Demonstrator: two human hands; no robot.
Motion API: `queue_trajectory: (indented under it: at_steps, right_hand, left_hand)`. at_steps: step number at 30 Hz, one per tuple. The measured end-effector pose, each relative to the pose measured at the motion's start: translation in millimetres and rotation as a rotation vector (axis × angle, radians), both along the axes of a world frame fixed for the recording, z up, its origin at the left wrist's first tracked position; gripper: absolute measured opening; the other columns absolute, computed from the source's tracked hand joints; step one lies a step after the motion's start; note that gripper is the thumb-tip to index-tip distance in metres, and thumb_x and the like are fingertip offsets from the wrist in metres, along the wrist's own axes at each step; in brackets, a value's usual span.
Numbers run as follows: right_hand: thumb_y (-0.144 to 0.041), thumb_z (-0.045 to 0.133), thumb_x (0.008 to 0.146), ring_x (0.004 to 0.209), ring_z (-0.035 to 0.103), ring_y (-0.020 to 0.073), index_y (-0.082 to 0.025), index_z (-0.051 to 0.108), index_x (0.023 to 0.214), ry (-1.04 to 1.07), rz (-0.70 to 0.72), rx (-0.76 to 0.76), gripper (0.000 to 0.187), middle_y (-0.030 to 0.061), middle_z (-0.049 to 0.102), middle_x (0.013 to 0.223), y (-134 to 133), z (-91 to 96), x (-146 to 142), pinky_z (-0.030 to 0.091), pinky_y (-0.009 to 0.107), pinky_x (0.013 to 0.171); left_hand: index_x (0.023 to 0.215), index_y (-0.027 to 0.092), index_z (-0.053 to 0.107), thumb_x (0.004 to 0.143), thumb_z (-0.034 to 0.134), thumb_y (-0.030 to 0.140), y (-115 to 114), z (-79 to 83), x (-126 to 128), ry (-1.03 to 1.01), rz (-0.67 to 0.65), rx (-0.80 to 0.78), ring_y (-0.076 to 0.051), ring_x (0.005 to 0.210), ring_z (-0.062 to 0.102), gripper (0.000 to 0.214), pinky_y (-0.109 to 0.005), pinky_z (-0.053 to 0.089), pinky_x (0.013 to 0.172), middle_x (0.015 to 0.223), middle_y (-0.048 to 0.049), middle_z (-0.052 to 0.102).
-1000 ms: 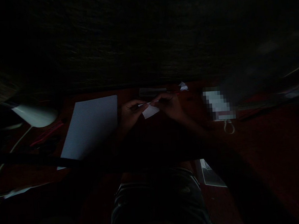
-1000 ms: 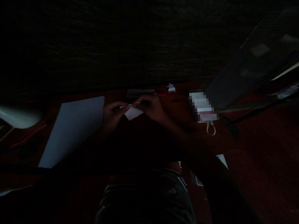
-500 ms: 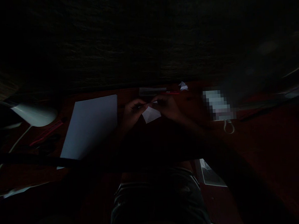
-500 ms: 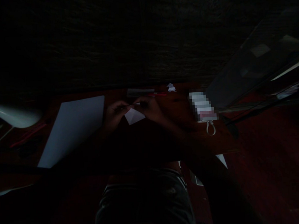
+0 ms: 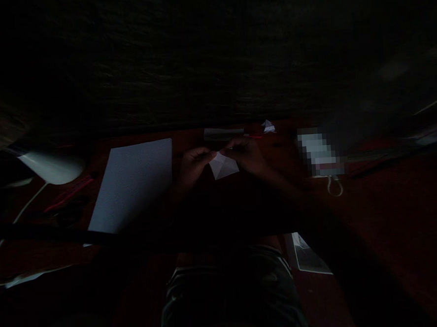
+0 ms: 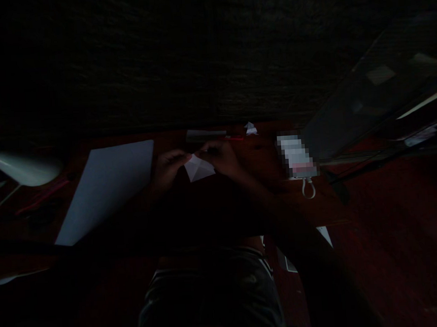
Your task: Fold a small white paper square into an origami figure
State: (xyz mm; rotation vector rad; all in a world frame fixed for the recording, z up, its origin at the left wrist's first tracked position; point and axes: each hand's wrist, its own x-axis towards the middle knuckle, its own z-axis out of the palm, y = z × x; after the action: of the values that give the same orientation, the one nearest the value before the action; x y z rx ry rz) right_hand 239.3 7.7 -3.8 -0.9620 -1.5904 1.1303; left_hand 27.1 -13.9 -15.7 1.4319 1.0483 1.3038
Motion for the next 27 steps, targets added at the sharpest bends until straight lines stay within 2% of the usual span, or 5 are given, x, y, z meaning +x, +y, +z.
queue_trajectory:
  at_steps: [6,13,22,27]
  right_hand:
    - [-0.061,0.1,0.077,0.077,0.066,0.0186,-0.023,0.076,0.073,-0.007,0.018,-0.009,0.045,0.0021,0.078,0.079,-1,1.3,-1,0.053,0.032,0.071]
    - [-0.065,0.098,0.078,0.08,0.068,0.0197,-0.022,0.077,0.075,-0.035,0.03,-0.015,0.048,0.0034,0.078,0.082,-4,3.7,-4,0.055,0.033,0.074]
    - [-0.062,0.094,0.079,0.071,0.059,0.0173,-0.023,0.071,0.067,0.002,-0.094,0.003,0.047,-0.0007,0.066,0.07,1,10.2,7,0.048,0.033,0.066]
    - [-0.059,0.093,0.081,0.071,0.058,0.0178,-0.023,0.072,0.069,-0.014,-0.09,-0.014,0.043,-0.0007,0.066,0.07,3,7.7,9,0.046,0.033,0.066]
  left_hand:
    - [0.08,0.023,0.078,0.077,0.097,0.059,3,-5.2,1,0.032,-0.017,0.048,-0.021,0.08,0.07,0.041,-0.035,0.056,0.076,0.084,-0.004,0.077]
    - [0.072,0.024,0.075,0.077,0.097,0.061,2,-2.2,0,0.021,-0.001,0.057,-0.02,0.073,0.066,0.043,-0.033,0.054,0.071,0.076,-0.0012,0.075]
    - [0.072,0.024,0.073,0.075,0.099,0.061,6,-1.9,-3,-0.033,0.051,-0.004,-0.019,0.069,0.065,0.045,-0.033,0.053,0.068,0.073,-0.0012,0.075]
    - [0.071,0.024,0.071,0.073,0.099,0.055,9,-4.5,-6,-0.077,0.05,-0.037,-0.017,0.064,0.062,0.042,-0.031,0.051,0.064,0.069,0.0002,0.072]
